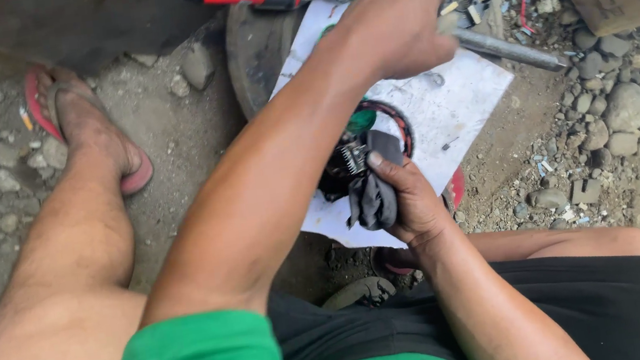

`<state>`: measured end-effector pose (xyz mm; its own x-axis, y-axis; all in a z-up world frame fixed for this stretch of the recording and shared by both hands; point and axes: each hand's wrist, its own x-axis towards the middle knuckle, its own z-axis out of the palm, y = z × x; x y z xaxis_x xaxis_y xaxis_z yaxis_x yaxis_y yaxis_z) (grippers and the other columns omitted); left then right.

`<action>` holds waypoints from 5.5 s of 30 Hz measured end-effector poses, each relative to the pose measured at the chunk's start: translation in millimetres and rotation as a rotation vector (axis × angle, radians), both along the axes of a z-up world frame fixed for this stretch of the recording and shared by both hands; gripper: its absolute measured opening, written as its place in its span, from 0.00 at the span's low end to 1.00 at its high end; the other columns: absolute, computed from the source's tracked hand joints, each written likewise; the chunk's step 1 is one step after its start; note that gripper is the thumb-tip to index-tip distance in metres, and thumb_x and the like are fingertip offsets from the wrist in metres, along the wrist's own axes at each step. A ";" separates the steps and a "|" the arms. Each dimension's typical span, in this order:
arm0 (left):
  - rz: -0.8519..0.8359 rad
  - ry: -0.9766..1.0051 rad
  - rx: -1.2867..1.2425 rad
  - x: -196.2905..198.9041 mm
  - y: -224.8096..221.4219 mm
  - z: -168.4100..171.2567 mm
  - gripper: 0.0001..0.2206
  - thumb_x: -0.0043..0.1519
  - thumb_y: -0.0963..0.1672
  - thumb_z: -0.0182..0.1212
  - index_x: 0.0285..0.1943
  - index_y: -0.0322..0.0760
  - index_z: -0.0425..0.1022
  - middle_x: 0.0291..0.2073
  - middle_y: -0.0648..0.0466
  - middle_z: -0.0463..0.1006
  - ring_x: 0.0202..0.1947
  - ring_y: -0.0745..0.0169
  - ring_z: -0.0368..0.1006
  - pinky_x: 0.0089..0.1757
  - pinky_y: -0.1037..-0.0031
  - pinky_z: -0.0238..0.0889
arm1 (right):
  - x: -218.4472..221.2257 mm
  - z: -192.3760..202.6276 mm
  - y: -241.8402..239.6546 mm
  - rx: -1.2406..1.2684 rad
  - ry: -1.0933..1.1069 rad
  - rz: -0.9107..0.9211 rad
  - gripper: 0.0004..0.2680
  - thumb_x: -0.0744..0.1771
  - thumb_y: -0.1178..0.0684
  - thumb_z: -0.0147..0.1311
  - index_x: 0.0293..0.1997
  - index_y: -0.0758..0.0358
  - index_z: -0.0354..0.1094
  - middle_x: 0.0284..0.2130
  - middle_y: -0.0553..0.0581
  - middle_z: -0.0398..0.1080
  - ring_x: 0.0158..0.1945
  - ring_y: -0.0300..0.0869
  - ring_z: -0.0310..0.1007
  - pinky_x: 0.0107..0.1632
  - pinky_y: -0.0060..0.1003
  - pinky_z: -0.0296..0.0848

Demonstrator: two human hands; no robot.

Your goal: Soldering wires and assembling components of an alternator stator on the ground.

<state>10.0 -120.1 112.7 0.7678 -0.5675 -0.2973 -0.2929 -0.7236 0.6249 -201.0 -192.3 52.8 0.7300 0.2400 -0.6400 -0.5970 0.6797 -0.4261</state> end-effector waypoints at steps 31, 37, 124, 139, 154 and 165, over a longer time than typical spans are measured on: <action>0.380 -0.086 -0.207 -194.0 142.6 -17.3 0.10 0.56 0.37 0.62 0.46 0.30 0.76 0.38 0.43 0.71 0.34 0.33 0.80 0.33 0.50 0.77 | 13.9 25.0 19.2 -0.053 -0.118 0.032 0.13 0.66 0.49 0.56 0.50 0.70 0.73 0.40 0.64 0.79 0.45 0.54 0.82 0.59 0.53 0.79; 0.391 -0.088 -0.244 -192.7 141.4 -20.2 0.10 0.56 0.38 0.63 0.45 0.29 0.77 0.34 0.43 0.71 0.32 0.31 0.79 0.31 0.49 0.76 | 15.8 33.1 22.5 -0.081 -0.124 0.040 0.13 0.67 0.50 0.55 0.49 0.71 0.73 0.36 0.63 0.78 0.39 0.52 0.82 0.54 0.50 0.80; 0.290 -0.201 -0.190 -184.7 151.0 -40.8 0.13 0.60 0.41 0.69 0.51 0.33 0.73 0.43 0.47 0.67 0.38 0.38 0.73 0.37 0.48 0.69 | 11.4 3.8 26.2 -0.045 -0.033 -0.059 0.14 0.67 0.52 0.55 0.55 0.69 0.69 0.44 0.65 0.77 0.45 0.52 0.79 0.52 0.47 0.78; 0.278 -0.167 -0.239 -184.4 165.7 -25.3 0.17 0.59 0.39 0.70 0.57 0.36 0.77 0.44 0.47 0.76 0.47 0.41 0.78 0.47 0.57 0.73 | 6.9 24.0 58.9 -0.121 -0.039 -0.157 0.09 0.66 0.54 0.58 0.29 0.67 0.67 0.14 0.69 0.68 0.15 0.54 0.74 0.18 0.45 0.74; 0.231 -0.186 -0.127 -177.3 169.7 -22.8 0.16 0.61 0.38 0.67 0.58 0.35 0.76 0.46 0.45 0.77 0.49 0.38 0.77 0.51 0.53 0.69 | 16.8 25.1 71.0 -0.193 -0.051 -0.114 0.08 0.66 0.56 0.59 0.28 0.69 0.69 0.13 0.64 0.67 0.14 0.49 0.74 0.17 0.39 0.74; 0.212 -0.262 -0.090 -181.2 166.1 -24.9 0.17 0.59 0.37 0.69 0.57 0.34 0.76 0.46 0.44 0.76 0.48 0.38 0.77 0.50 0.53 0.69 | 13.5 11.8 71.2 -0.220 -0.138 -0.096 0.08 0.67 0.55 0.58 0.29 0.68 0.69 0.14 0.63 0.68 0.15 0.48 0.75 0.18 0.39 0.75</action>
